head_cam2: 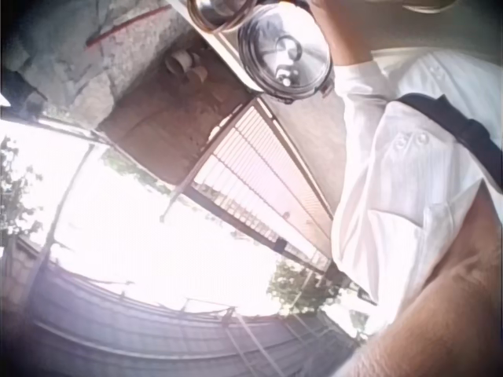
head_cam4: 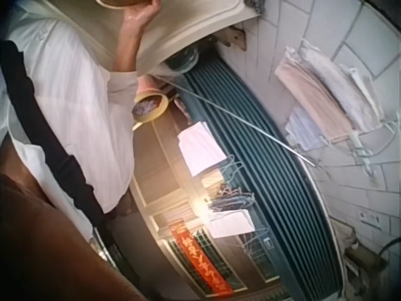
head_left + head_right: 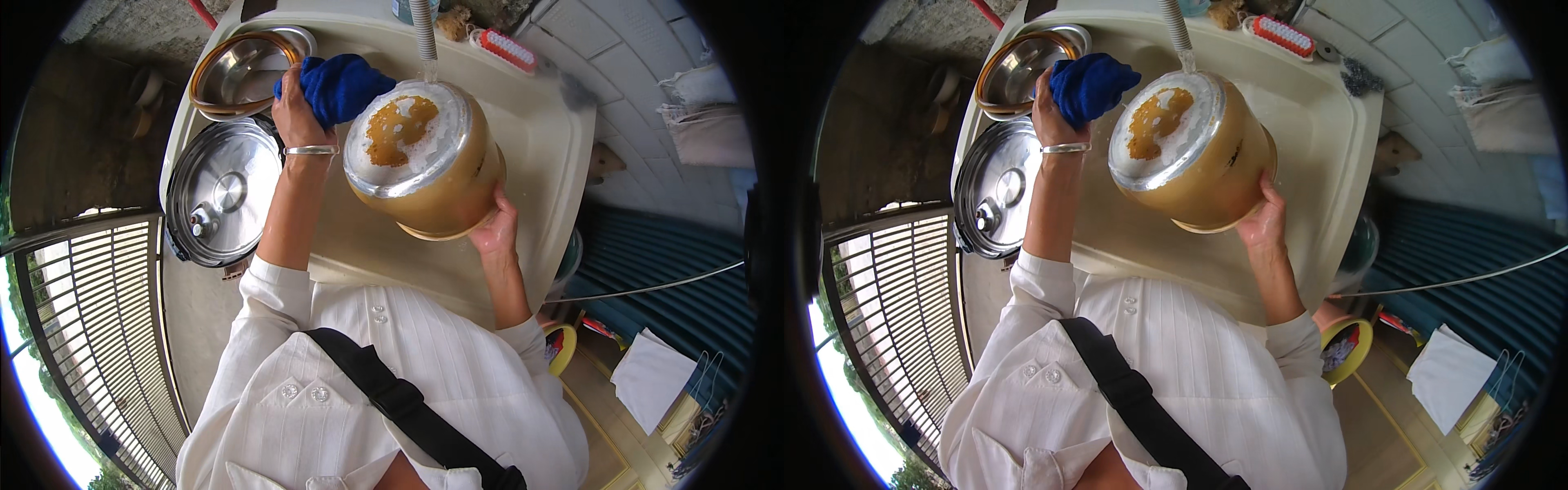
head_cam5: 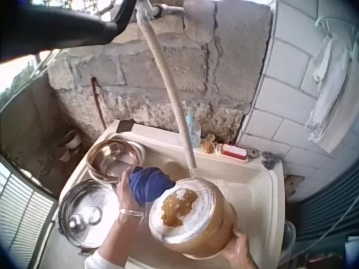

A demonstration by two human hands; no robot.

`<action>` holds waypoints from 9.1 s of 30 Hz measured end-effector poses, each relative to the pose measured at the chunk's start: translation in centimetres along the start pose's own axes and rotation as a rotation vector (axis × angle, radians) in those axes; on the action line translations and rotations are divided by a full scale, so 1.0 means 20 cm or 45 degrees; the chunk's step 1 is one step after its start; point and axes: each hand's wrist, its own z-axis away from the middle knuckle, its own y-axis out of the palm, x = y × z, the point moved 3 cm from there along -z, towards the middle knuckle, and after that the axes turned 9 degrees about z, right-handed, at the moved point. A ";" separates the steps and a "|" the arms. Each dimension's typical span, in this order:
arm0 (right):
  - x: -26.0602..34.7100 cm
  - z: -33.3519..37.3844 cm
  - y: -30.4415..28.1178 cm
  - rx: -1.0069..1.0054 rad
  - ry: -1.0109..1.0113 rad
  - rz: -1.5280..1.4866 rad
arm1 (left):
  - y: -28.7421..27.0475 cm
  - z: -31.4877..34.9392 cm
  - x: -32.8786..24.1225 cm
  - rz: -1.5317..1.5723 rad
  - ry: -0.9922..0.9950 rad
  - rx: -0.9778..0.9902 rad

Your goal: The person scrubs the inside and outside of a black pot with a blue cloth and a steel wool pad in a sink. They rinse the pot thoroughly under running water, handling the cloth and pad to remove soap and debris.

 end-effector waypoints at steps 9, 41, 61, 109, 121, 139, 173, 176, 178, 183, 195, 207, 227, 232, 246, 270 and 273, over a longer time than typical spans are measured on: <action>0.07 -0.11 0.02 -0.143 -0.125 0.138 | -0.09 0.00 0.01 0.001 -0.019 -0.070; -0.13 -0.05 0.20 0.745 -1.619 2.683 | -0.14 0.02 0.06 -0.067 -0.008 -0.115; -0.02 0.00 0.27 0.373 -0.902 2.066 | -0.08 0.06 0.05 -0.158 -0.009 -0.026; 0.16 0.12 0.22 0.158 -0.907 1.560 | -0.86 0.16 0.72 -2.870 -0.930 1.788; 0.00 -0.02 0.16 0.539 -1.660 2.618 | -0.50 0.21 0.48 -0.566 -1.161 0.312; -0.18 -0.68 0.08 0.628 -1.279 3.712 | -0.47 0.18 0.49 -0.963 -0.087 0.476; -0.37 -0.30 0.32 0.841 -0.644 2.590 | -0.15 0.09 0.43 -1.926 -0.180 0.727; -0.23 -0.24 0.37 0.548 -1.070 1.878 | 0.05 0.23 0.43 -2.152 0.389 1.006; -0.13 -0.21 0.39 0.478 -0.743 1.564 | 0.06 0.23 0.54 -1.626 0.294 1.282; -0.04 -0.17 0.36 0.506 -0.805 1.490 | 0.23 0.05 0.58 -1.844 0.355 1.290; 0.07 -0.04 0.37 0.876 -0.676 1.713 | 0.19 -0.26 0.62 -1.740 -0.498 1.422; 0.22 -0.07 0.36 0.847 -0.414 1.693 | 0.20 -0.18 0.60 -1.459 -0.608 1.420; 0.10 -0.17 0.36 0.266 -0.537 0.250 | -0.47 -0.07 0.88 0.762 -1.085 0.201; 0.09 -0.12 0.45 0.070 -0.467 0.138 | -0.38 0.00 0.86 0.479 -0.888 0.099; 0.22 -0.33 0.11 -0.104 -0.478 -0.219 | -0.39 0.15 0.90 -0.738 -1.019 0.396; 0.16 -0.38 -0.30 -0.024 -0.261 0.411 | -0.24 0.17 0.53 -0.551 -0.201 0.402; 0.27 -0.31 -0.17 -0.197 -0.517 0.939 | -0.19 0.19 0.50 -0.885 0.088 0.592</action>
